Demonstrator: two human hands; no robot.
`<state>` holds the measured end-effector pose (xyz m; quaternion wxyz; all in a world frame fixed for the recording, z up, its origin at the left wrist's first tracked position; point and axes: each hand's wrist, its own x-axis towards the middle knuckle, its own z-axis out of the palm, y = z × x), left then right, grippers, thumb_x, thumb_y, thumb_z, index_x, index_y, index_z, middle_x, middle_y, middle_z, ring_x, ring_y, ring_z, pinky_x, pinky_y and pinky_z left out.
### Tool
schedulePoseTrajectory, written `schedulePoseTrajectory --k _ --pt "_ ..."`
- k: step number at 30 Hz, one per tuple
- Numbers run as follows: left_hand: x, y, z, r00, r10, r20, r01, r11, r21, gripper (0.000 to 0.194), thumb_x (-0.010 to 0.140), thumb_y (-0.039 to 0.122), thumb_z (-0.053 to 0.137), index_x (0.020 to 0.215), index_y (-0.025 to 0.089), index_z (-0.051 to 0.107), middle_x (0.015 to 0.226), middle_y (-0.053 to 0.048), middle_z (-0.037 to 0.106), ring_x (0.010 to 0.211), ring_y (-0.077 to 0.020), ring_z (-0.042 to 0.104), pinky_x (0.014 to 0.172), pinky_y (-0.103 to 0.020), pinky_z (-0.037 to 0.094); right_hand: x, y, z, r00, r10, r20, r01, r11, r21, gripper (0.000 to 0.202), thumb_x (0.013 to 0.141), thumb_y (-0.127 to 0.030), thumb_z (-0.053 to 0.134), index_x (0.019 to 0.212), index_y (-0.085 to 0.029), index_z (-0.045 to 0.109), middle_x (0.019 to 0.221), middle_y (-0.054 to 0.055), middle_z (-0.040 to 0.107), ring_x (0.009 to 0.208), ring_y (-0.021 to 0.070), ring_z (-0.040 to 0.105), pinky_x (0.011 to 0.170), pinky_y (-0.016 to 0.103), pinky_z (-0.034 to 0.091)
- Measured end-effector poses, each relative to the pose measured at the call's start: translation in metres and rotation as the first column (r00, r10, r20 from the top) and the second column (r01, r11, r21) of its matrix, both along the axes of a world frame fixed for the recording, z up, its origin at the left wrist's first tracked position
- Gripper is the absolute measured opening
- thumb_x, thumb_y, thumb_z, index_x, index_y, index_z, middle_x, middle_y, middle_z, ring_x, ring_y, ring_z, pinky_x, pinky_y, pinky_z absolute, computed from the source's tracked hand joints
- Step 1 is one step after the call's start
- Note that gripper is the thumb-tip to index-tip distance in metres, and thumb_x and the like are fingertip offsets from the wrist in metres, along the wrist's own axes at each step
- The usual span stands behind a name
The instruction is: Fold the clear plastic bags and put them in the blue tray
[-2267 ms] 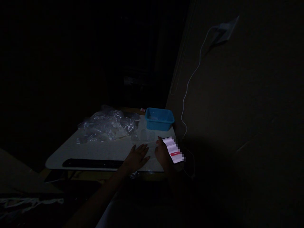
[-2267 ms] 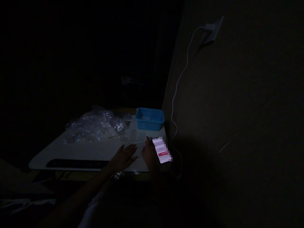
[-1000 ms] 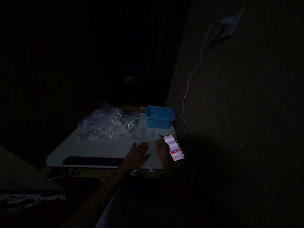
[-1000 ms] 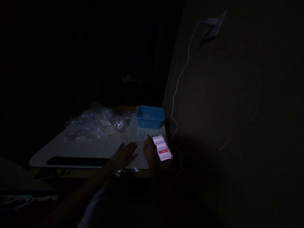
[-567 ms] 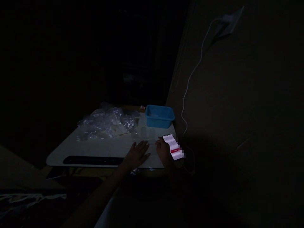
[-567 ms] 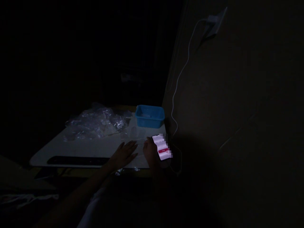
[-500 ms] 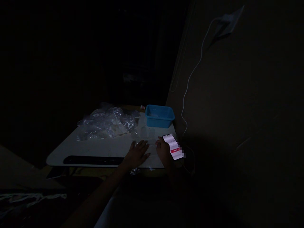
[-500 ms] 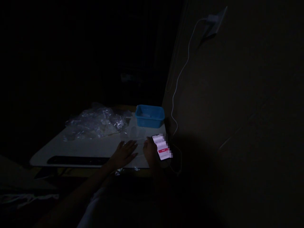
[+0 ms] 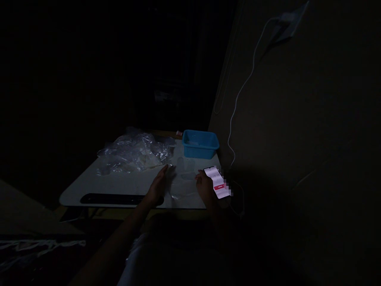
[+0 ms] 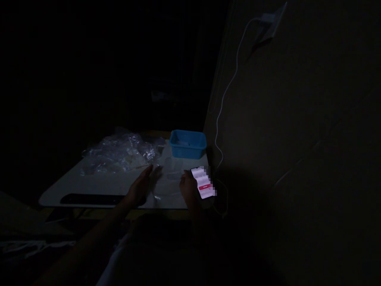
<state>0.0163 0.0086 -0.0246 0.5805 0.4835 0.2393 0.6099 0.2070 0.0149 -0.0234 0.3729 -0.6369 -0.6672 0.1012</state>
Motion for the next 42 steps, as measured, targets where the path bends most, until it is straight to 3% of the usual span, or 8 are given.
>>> schedulePoseTrajectory --k 4,11,20,27,36,39,42 --pt "-0.002 0.005 -0.005 0.998 0.058 -0.001 -0.058 0.998 -0.017 0.050 0.076 0.049 0.045 0.120 0.026 0.045 0.134 -0.003 0.039 0.124 -0.0248 0.031 0.101 -0.047 0.024 0.000 0.001 -0.001 1.000 -0.016 -0.001 0.016 1.000 0.026 0.035 0.074 -0.006 0.040 0.104 -0.015 0.055 0.081 0.004 0.067 0.077 0.0154 0.062 0.071 0.024 0.045" --pt "0.001 0.003 -0.004 0.999 0.017 0.033 -0.018 0.999 0.030 0.054 0.076 0.049 0.045 0.126 0.031 0.034 0.137 -0.001 0.033 0.125 -0.0233 0.029 0.100 -0.048 0.026 0.000 0.000 -0.001 1.000 -0.017 0.016 0.017 1.000 0.012 0.034 0.075 -0.007 0.039 0.104 -0.014 0.055 0.083 0.006 0.067 0.079 0.0163 0.062 0.072 0.025 0.045" --pt "0.000 0.003 -0.005 0.974 0.136 -0.182 -0.125 0.990 0.070 0.060 0.079 0.054 0.034 0.133 0.036 0.014 0.144 0.002 0.012 0.128 -0.0207 0.023 0.098 -0.043 0.030 0.000 -0.001 -0.001 1.000 -0.017 0.001 0.017 0.999 0.031 0.033 0.075 -0.006 0.039 0.102 -0.014 0.056 0.081 0.005 0.067 0.078 0.0154 0.062 0.071 0.024 0.044" --pt "0.000 0.001 -0.006 0.942 0.228 -0.246 -0.220 0.974 0.060 0.059 0.080 0.055 0.030 0.133 0.029 0.023 0.143 0.002 0.016 0.130 -0.0192 0.013 0.105 -0.038 0.021 0.000 -0.002 0.000 1.000 -0.017 0.002 0.017 0.999 0.034 0.033 0.075 -0.007 0.039 0.102 -0.015 0.056 0.082 0.005 0.067 0.077 0.0154 0.062 0.072 0.024 0.045" --pt "0.003 0.001 -0.013 0.983 0.103 -0.151 -0.113 0.992 -0.053 0.060 0.075 0.047 0.051 0.129 0.027 0.032 0.136 -0.007 0.035 0.122 -0.0237 0.034 0.103 -0.045 0.024 0.001 -0.001 -0.001 1.000 0.001 0.005 -0.001 1.000 0.027 0.033 0.075 -0.007 0.039 0.103 -0.014 0.056 0.083 0.006 0.067 0.079 0.0161 0.062 0.072 0.024 0.045" --pt "0.001 0.000 -0.016 0.961 0.103 -0.257 -0.105 0.994 0.007 0.064 0.072 0.040 0.057 0.129 0.031 0.030 0.136 -0.007 0.035 0.121 -0.0250 0.037 0.099 -0.049 0.028 0.001 -0.001 -0.001 1.000 -0.006 -0.003 0.006 1.000 0.031 0.033 0.076 -0.007 0.038 0.102 -0.014 0.056 0.083 0.006 0.067 0.079 0.0160 0.062 0.072 0.024 0.045" --pt "0.000 0.001 -0.018 0.886 0.158 -0.436 -0.118 0.986 0.117 0.069 0.070 0.035 0.058 0.131 0.027 0.028 0.135 -0.011 0.034 0.121 -0.0270 0.035 0.096 -0.049 0.033 0.000 -0.001 -0.002 1.000 -0.018 -0.007 0.018 0.999 0.028 0.032 0.076 -0.008 0.039 0.101 -0.015 0.057 0.083 0.006 0.067 0.079 0.0160 0.062 0.072 0.024 0.045"
